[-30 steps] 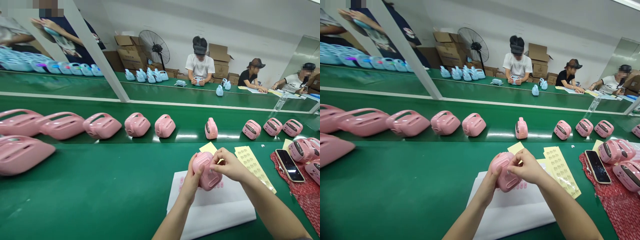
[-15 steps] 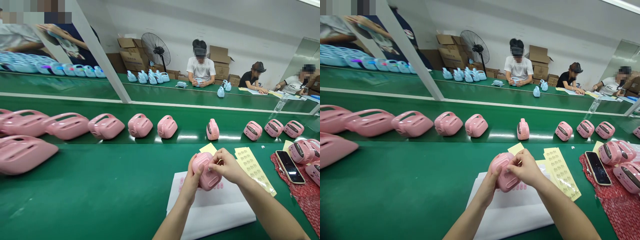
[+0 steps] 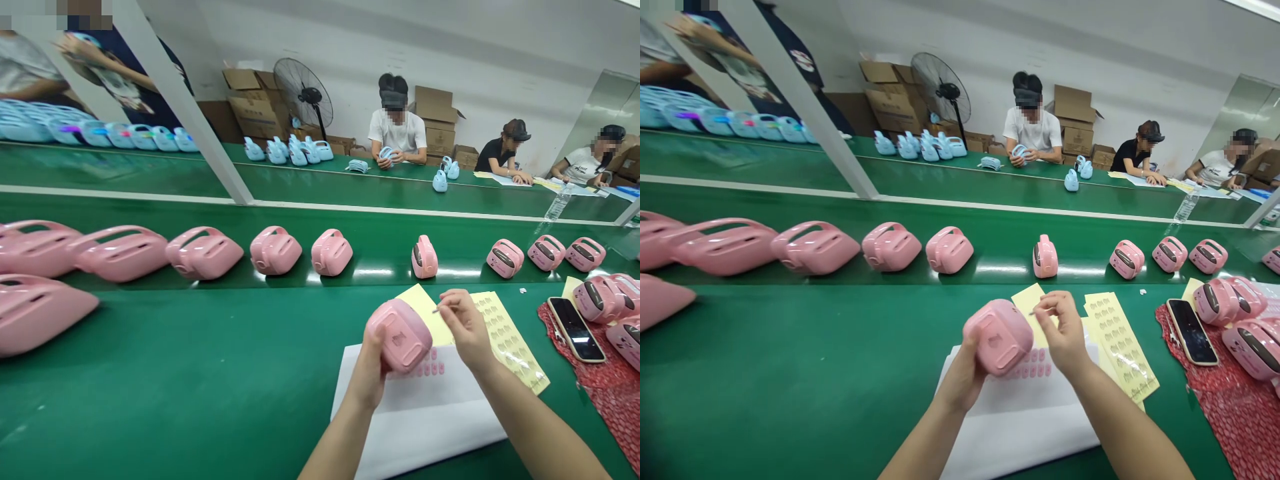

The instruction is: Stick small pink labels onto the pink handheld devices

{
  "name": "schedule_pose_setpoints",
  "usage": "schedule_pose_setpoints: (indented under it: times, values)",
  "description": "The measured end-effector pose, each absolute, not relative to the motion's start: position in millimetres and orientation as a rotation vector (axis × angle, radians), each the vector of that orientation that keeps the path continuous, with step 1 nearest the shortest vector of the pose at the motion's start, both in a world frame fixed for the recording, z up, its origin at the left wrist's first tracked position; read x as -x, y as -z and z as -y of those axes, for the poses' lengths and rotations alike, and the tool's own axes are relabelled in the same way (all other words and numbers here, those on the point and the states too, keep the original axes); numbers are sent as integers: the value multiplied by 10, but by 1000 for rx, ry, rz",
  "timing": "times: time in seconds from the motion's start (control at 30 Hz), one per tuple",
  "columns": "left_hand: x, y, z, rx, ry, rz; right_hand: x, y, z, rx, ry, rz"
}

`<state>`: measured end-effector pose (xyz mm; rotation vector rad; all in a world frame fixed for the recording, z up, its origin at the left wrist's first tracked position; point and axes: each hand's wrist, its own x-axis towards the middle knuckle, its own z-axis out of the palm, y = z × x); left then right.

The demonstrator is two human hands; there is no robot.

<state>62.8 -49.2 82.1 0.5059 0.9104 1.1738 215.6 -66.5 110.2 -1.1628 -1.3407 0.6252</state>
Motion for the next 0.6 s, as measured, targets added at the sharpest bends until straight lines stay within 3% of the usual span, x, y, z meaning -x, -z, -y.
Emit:
schedule_pose_setpoints:
  times: [0.37,0.5,0.6]
  values:
    - [-243,-566,452,-248,-1221,-490,-2272,-15,861,1299,-478,1784]
    - [-328,-518,476,-125,-1244,-440,-2241,-68,878,1233,-584,1659]
    - [-387,-485,514,-63,-1215,-382,-2171,-368,856,1214,-709,1312]
